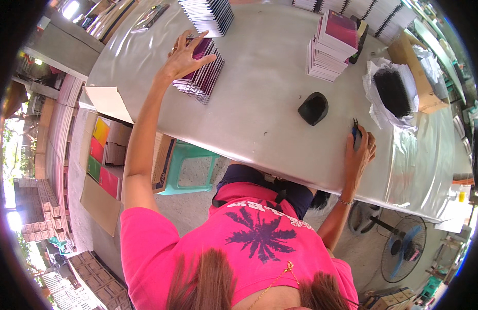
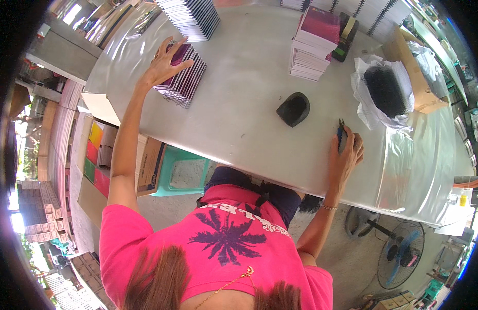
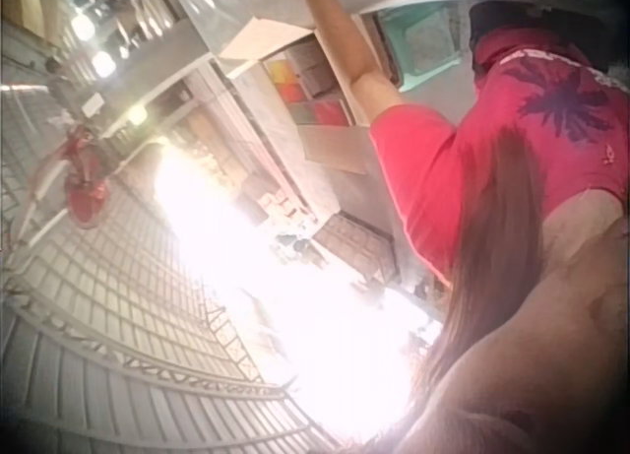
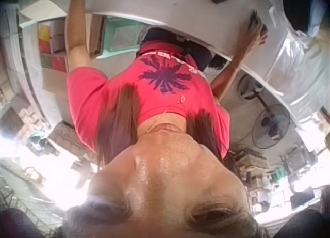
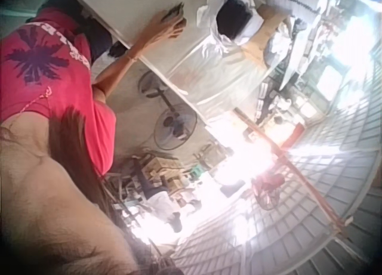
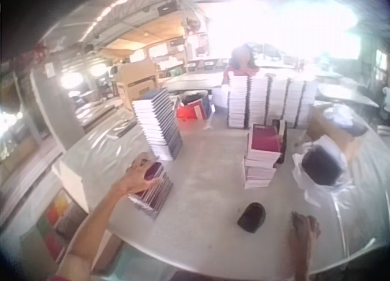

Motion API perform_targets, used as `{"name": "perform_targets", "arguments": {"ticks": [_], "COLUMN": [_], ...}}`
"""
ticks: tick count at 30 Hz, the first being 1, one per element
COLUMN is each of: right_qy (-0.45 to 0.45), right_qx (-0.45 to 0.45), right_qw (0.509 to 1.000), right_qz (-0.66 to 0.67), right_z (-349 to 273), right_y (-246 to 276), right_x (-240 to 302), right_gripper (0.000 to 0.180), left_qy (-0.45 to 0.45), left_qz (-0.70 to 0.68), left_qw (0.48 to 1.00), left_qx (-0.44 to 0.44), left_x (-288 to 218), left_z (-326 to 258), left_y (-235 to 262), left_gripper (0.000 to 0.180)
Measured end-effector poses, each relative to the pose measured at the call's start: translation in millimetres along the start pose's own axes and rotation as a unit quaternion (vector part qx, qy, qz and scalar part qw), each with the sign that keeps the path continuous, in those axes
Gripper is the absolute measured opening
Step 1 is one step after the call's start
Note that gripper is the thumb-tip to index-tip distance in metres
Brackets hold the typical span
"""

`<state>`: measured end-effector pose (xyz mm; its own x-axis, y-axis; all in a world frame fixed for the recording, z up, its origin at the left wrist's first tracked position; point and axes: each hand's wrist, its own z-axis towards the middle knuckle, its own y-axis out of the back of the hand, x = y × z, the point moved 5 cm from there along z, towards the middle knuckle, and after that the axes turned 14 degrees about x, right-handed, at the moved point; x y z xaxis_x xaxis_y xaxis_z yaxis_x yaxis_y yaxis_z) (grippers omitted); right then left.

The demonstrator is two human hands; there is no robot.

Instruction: The person threads a metal spiral coil through the punched holes of a notebook, trims the excess coil using pliers, and places the finished notebook into a stack.

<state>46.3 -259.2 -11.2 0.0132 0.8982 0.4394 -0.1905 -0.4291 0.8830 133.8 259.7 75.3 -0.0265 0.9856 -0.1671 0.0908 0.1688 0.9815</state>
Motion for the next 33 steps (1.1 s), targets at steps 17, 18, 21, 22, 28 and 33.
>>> {"name": "perform_targets", "arguments": {"ticks": [17, 18, 21, 22, 28, 33], "right_qy": [0.148, 0.173, 0.139, 0.139, 0.074, 0.02], "right_qx": [0.103, 0.11, 0.091, 0.078, 0.103, 0.115], "right_qw": [0.952, 0.937, 0.906, 0.892, 0.866, 0.907], "right_qz": [0.248, 0.281, 0.389, 0.422, 0.484, 0.404], "right_z": [82.5, 95.0, 129.1, 137.9, 201.8, 218.6], "right_y": [22.6, 23.2, 31.4, 36.7, 36.7, 18.9], "right_x": [36.7, 43.2, 61.2, 70.2, 91.2, 109.0], "right_gripper": [0.04, 0.041, 0.041, 0.046, 0.072, 0.073], "left_qy": [0.144, 0.145, 0.147, 0.146, 0.144, 0.13], "left_qz": [-0.03, -0.037, -0.052, -0.055, -0.056, -0.05], "left_qw": [0.98, 0.98, 0.978, 0.979, 0.98, 0.986], "left_qx": [0.133, 0.135, 0.136, 0.132, 0.123, 0.091], "left_x": [16.0, 13.5, 10.3, 9.9, 11.9, 9.5], "left_z": [1.0, 2.3, 1.6, 1.1, 3.0, 3.8], "left_y": [-4.4, -2.6, -0.2, -0.7, -1.0, -3.3], "left_gripper": [0.129, 0.129, 0.126, 0.125, 0.123, 0.126]}}
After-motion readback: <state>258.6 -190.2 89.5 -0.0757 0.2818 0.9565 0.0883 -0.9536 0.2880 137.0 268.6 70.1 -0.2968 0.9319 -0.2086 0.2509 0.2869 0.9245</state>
